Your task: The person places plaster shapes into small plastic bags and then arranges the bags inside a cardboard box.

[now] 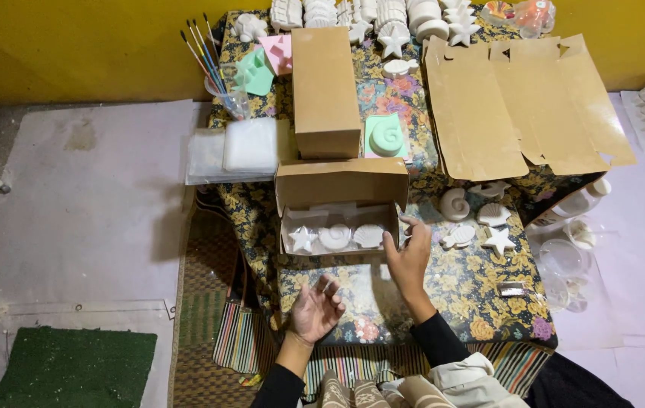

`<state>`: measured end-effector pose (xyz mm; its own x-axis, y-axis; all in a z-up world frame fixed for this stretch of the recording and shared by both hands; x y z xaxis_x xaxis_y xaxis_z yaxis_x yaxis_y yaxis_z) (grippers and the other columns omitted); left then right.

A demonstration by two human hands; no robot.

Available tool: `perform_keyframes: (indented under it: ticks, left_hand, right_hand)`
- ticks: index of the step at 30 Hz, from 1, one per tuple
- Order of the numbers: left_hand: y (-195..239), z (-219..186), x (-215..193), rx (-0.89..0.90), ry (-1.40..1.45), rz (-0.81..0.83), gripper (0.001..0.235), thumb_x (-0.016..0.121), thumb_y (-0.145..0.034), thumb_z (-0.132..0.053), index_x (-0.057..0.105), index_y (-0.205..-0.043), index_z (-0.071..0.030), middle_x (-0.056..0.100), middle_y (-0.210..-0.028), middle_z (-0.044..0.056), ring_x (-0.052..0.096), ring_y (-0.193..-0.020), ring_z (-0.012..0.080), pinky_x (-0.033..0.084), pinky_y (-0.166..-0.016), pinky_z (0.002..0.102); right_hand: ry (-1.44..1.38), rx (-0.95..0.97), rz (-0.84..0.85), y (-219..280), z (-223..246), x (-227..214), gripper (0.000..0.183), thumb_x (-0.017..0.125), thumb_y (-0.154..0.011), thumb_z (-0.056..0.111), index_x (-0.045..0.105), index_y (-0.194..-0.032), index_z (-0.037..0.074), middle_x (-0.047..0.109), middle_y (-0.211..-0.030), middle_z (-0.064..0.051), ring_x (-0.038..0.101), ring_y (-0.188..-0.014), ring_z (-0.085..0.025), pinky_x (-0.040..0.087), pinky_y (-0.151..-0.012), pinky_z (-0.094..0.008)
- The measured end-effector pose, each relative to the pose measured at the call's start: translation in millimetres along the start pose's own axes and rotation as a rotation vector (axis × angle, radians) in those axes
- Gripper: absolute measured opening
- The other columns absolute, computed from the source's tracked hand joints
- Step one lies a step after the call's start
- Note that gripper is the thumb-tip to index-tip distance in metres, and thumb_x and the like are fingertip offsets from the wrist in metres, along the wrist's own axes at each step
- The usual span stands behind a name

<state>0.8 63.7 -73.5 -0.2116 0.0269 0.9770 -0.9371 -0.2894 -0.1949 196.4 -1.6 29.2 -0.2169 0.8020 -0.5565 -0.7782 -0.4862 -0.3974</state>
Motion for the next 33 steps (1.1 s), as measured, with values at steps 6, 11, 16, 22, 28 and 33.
perform_keyframes:
  ticks: [6, 11, 16, 22, 28, 33]
  left_hand:
    - [-27, 40, -5, -0.146, -0.05, -0.112, 0.05, 0.059, -0.099, -0.044, 0.056, -0.133, -0.007, 0.07, -0.123, 0.014, 0.072, -0.099, 0.0245, 0.062, -0.092, 0.038]
    - [-38, 92, -26, -0.28, -0.018, -0.207, 0.053, 0.055, -0.1, -0.048, 0.056, -0.132, -0.006, 0.069, -0.119, 0.017, 0.069, -0.097, 0.0258, 0.06, -0.09, 0.039]
    - [-36, 130, -28, -0.489, -0.067, -0.082, 0.06, 0.046, -0.106, -0.047, 0.052, -0.142, 0.001, 0.063, -0.135, 0.022, 0.067, -0.113, 0.029, 0.054, -0.105, 0.042]
    - [-11, 105, -36, -0.569, -0.162, -0.027, 0.06, 0.052, -0.103, -0.045, 0.051, -0.139, 0.003, 0.064, -0.129, 0.019, 0.067, -0.112, 0.0278, 0.054, -0.107, 0.04]
    - [28, 32, -33, -0.431, -0.272, -0.117, 0.044, 0.066, -0.088, -0.034, 0.066, -0.11, 0.005, 0.072, -0.109, 0.019, 0.072, -0.099, 0.0259, 0.059, -0.099, 0.038]
    - [26, -35, -9, 0.059, 0.193, 0.093, 0.045, 0.061, -0.097, -0.048, 0.075, -0.082, -0.007, 0.075, -0.078, 0.01, 0.073, -0.073, 0.0259, 0.06, -0.076, 0.038]
  right_hand:
    - [-0.193, 0.285, 0.144, 2, -47, 1, 0.045, 0.066, -0.08, 0.002, 0.065, -0.125, 0.009, 0.056, -0.076, 0.0, 0.048, -0.06, -0.01, 0.042, -0.056, -0.024]
    - [-0.137, 0.28, 0.185, 4, -48, -7, 0.048, 0.065, -0.075, 0.002, 0.07, -0.123, 0.01, 0.073, -0.107, -0.009, 0.054, -0.059, -0.011, 0.045, -0.053, -0.023]
    - [-0.261, 0.352, 0.227, 17, -66, -17, 0.051, 0.063, -0.079, -0.005, 0.066, -0.128, 0.007, 0.071, -0.11, -0.013, 0.046, -0.051, -0.006, 0.041, -0.043, -0.018]
    - [-0.306, 0.588, 0.266, 33, -122, -44, 0.055, 0.068, -0.08, -0.005, 0.065, -0.131, 0.015, 0.061, -0.137, -0.02, 0.055, -0.051, -0.016, 0.044, -0.034, -0.024]
    - [-0.123, 0.657, 0.355, 33, -123, -79, 0.057, 0.07, -0.083, -0.004, 0.061, -0.136, 0.013, 0.067, -0.112, -0.018, 0.056, -0.054, -0.02, 0.05, -0.04, -0.031]
    - [0.014, 0.064, 0.075, -31, 12, -111, 0.03, 0.073, -0.088, 0.01, 0.071, -0.117, 0.003, 0.062, -0.089, -0.007, 0.047, -0.061, -0.013, 0.04, -0.052, -0.026]
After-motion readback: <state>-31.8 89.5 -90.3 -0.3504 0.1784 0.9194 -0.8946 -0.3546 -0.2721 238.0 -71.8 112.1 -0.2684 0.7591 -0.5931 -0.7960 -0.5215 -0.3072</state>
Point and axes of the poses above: each hand's wrist, its own y-axis away from the middle knuckle, its own x-axis out of the palm, z = x × y, the point moved 8 cm from there along -y, towards the middle knuckle
